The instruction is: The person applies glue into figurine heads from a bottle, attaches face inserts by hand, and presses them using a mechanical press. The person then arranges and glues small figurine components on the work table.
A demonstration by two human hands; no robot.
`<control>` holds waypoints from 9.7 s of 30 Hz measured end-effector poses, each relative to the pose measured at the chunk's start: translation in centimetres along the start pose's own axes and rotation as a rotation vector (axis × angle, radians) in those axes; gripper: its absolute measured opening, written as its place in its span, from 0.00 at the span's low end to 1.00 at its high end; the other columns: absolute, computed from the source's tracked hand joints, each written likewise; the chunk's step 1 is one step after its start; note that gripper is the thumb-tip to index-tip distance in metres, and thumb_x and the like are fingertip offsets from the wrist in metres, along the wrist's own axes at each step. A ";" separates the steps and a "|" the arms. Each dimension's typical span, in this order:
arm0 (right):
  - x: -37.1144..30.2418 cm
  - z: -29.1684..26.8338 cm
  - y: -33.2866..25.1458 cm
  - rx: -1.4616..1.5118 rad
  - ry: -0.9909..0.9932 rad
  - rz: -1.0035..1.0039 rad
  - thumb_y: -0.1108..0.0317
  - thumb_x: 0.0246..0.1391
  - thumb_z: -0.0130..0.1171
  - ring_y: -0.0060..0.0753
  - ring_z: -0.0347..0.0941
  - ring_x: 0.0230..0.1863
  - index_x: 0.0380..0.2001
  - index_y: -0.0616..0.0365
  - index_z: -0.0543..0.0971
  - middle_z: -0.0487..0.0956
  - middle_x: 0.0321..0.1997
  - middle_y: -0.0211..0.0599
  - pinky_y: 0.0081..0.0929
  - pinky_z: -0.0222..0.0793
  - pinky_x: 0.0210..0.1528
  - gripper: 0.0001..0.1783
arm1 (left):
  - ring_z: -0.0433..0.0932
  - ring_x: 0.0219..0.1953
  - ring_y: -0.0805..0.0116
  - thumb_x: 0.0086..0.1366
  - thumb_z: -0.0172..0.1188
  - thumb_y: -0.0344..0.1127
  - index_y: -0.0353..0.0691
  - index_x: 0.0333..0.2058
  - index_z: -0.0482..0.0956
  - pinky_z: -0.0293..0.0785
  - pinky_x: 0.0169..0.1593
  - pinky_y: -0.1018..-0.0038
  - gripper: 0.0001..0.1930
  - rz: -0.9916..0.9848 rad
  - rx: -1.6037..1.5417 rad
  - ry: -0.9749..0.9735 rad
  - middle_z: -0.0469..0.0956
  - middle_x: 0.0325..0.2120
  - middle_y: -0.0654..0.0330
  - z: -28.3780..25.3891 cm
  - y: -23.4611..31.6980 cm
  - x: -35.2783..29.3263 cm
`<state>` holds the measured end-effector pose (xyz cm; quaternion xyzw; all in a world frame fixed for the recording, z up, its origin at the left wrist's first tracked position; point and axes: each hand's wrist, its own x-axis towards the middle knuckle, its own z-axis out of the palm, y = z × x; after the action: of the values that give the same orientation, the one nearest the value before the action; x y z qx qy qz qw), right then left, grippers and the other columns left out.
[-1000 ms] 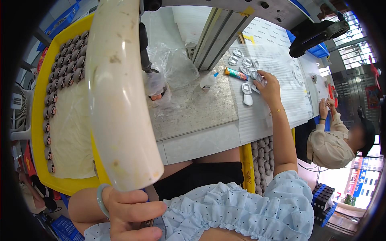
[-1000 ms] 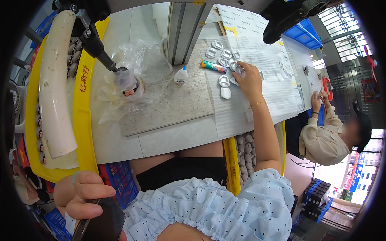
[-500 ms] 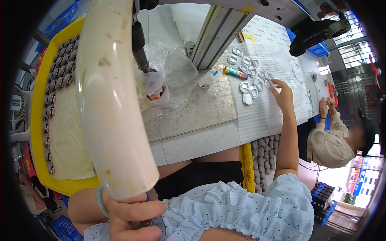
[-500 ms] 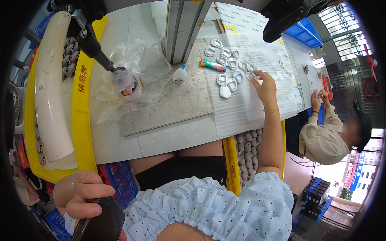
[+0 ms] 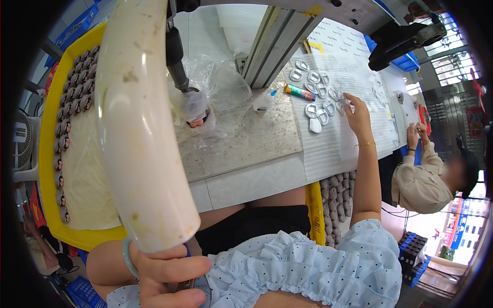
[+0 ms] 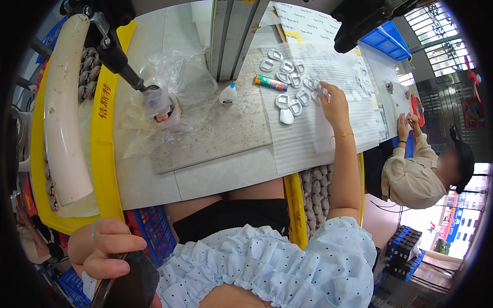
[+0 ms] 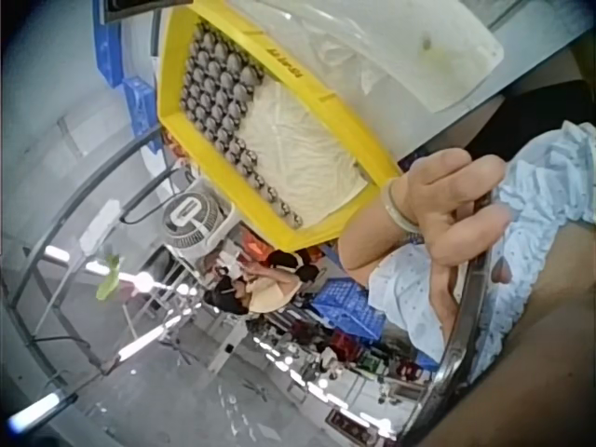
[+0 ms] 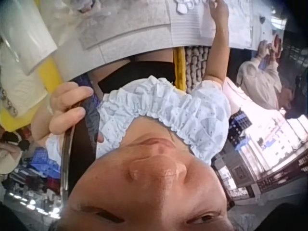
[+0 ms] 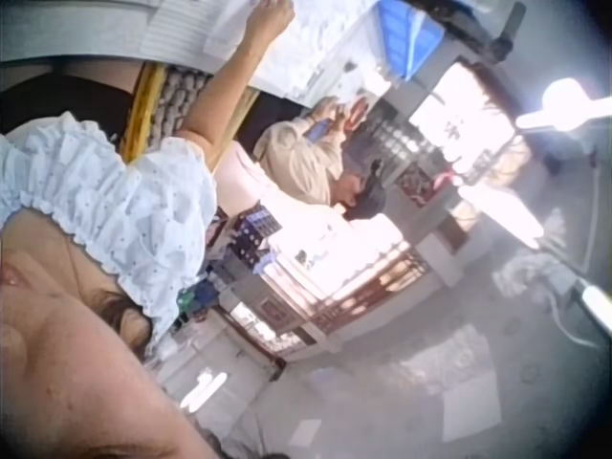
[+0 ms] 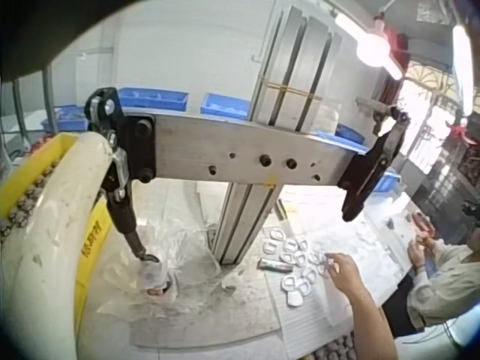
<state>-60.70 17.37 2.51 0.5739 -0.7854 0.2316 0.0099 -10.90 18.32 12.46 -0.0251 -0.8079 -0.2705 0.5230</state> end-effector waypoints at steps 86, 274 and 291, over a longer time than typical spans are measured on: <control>-8.3 -11.3 -28.3 1.873 -0.195 -0.610 0.63 0.50 0.55 0.22 0.60 0.16 0.29 0.49 0.72 0.69 0.20 0.21 0.24 0.56 0.21 0.05 | 0.76 0.26 0.55 0.55 0.61 0.43 0.46 0.41 0.64 0.62 0.29 0.67 0.19 -0.078 0.128 0.044 0.68 0.34 0.60 0.8 0.6 1.3; 0.8 5.6 -12.3 0.045 -0.109 -0.108 0.76 0.45 0.51 0.41 0.71 0.38 0.45 0.57 0.73 0.74 0.35 0.43 0.32 0.67 0.42 0.20 | 0.70 0.24 0.75 0.52 0.62 0.56 0.53 0.34 0.66 0.49 0.37 0.68 0.20 0.259 0.338 0.079 0.52 0.36 0.66 2.3 0.9 -3.4; -4.7 0.9 -10.4 0.038 -0.204 0.048 0.72 0.40 0.64 0.28 0.71 0.34 0.36 0.57 0.75 0.77 0.34 0.32 0.25 0.66 0.36 0.16 | 0.70 0.24 0.74 0.50 0.64 0.56 0.52 0.32 0.66 0.47 0.36 0.68 0.21 0.222 0.309 0.054 0.51 0.35 0.65 2.3 0.7 -3.2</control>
<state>-49.41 18.86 4.09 0.5757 -0.7912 0.1872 -0.0866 -11.14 20.77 9.26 -0.0263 -0.8177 -0.0845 0.5688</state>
